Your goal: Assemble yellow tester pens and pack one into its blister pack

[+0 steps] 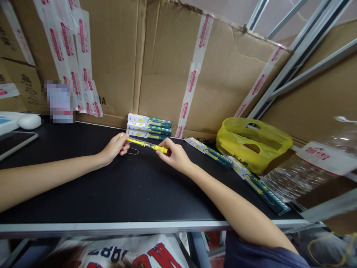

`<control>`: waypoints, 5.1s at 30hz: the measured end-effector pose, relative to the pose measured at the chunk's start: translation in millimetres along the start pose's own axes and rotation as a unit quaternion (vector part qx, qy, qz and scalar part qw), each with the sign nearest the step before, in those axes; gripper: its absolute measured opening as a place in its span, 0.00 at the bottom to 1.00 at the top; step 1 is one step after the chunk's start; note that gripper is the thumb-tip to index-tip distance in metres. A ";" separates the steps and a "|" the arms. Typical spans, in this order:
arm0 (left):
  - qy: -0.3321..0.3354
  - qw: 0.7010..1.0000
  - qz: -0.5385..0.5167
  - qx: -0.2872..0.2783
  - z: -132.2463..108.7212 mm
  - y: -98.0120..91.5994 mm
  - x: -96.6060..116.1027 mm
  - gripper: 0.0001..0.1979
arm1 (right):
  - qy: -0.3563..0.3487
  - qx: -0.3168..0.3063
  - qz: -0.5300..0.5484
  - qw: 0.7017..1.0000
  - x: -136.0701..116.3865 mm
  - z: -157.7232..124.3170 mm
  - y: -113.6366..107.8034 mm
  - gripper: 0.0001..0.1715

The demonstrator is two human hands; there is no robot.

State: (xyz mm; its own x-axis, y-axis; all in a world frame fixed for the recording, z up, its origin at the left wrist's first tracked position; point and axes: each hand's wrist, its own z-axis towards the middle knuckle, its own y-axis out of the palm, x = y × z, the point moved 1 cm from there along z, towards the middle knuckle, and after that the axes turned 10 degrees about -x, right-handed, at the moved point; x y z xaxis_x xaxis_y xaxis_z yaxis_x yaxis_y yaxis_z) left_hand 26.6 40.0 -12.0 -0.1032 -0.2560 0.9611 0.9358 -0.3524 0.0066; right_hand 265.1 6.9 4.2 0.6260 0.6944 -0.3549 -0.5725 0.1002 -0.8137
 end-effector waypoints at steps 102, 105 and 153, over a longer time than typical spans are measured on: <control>0.018 0.999 -0.036 0.022 3.2 -4.4 -2.0 0.11 | -0.003 -0.006 0.206 0.979 -5.5 1.5 -0.7 0.13; 0.014 0.999 -0.043 0.021 2.6 -4.2 -1.1 0.10 | 0.009 -0.019 0.242 0.970 -7.4 1.1 0.6 0.14; 0.084 0.995 0.062 -0.005 2.6 -10.7 7.8 0.12 | 0.019 -0.024 0.284 0.958 -5.1 3.0 -4.9 0.17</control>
State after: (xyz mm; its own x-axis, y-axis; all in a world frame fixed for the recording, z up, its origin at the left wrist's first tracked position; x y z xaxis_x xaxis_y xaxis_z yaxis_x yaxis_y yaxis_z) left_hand 16.7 44.1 -3.8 -0.0420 -0.4442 0.8949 0.9416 -0.3172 -0.1132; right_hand 263.2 5.1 11.4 0.2409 0.6003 -0.7626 -0.8024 -0.3189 -0.5045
